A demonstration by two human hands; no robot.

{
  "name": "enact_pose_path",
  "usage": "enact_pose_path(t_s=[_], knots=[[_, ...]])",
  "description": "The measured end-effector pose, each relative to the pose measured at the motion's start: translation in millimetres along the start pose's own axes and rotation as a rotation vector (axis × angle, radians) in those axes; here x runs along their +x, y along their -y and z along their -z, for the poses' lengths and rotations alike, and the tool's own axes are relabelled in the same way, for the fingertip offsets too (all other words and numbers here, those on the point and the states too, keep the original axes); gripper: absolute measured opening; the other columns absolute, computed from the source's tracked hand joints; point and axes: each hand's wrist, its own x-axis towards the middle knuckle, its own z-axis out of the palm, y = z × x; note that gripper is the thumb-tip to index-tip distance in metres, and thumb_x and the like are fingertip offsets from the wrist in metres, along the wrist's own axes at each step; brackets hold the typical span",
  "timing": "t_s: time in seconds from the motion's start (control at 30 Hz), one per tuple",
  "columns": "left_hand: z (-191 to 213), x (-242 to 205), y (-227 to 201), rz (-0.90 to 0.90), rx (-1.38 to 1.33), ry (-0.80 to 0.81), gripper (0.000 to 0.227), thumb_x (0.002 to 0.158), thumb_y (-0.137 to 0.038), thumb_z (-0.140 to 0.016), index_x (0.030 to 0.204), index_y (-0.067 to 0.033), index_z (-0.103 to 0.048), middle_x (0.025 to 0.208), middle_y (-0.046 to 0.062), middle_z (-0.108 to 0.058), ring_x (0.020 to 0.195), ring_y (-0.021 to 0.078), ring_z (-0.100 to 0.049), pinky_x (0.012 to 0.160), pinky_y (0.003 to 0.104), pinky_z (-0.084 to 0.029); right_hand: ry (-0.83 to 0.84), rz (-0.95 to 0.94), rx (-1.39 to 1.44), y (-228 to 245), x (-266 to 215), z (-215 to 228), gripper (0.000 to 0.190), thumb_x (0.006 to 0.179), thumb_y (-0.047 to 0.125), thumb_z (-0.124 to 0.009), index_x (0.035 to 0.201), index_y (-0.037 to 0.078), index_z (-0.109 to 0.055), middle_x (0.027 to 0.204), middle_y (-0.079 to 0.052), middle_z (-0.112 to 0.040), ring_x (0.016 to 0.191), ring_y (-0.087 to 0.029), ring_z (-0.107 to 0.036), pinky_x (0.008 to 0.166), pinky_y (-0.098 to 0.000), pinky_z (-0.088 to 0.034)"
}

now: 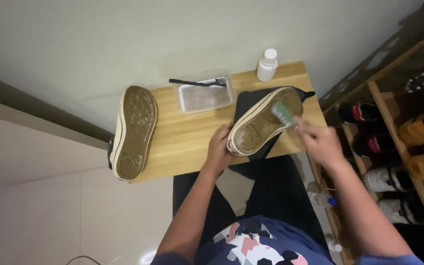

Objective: The person scrubs a black high-top sneaker with a green brush, focusing on the sole, upper, and toe cap. The person rotates the shoe to access different areas while scrubbing.

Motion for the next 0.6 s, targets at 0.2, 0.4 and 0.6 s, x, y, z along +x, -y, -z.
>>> enact_pose_path(t_s=[0.2,0.4,0.6], knots=[[-12.9,-13.0,23.1,0.010,-0.040,-0.007,0.012,0.082,-0.018,-0.071,0.084,-0.0079,-0.065,0.088,0.005,-0.058,0.086,0.0295,-0.059,0.080,0.038,-0.052,0.004,-0.196,-0.100,-26.7,-3.5,16.0,0.029,0.096,0.038,-0.067,0.124,0.035,-0.075,0.121,0.002,-0.074,0.117,-0.029,-0.066,0.100,-0.0453,-0.052],[-2.7,-3.2,3.2,0.026,-0.028,0.013,0.008,0.080,-0.007,-0.068,0.086,-0.0040,-0.063,0.085,0.010,-0.056,0.086,0.0348,-0.058,0.078,0.043,-0.052,0.183,-0.321,-0.342,43.9,-32.4,32.4,0.036,0.098,0.048,-0.057,0.122,0.031,-0.078,0.113,-0.024,-0.077,0.114,-0.047,-0.068,0.097,-0.0539,-0.055],[-9.8,-8.6,18.2,0.047,-0.009,0.047,0.010,0.077,-0.003,-0.065,0.087,-0.0043,-0.062,0.090,0.009,-0.057,0.091,0.0352,-0.058,0.081,0.043,-0.052,0.228,-0.337,-0.298,65.4,-43.9,28.7,0.038,0.098,0.051,-0.059,0.130,0.037,-0.074,0.118,-0.020,-0.076,0.117,-0.042,-0.068,0.095,-0.0496,-0.055]])
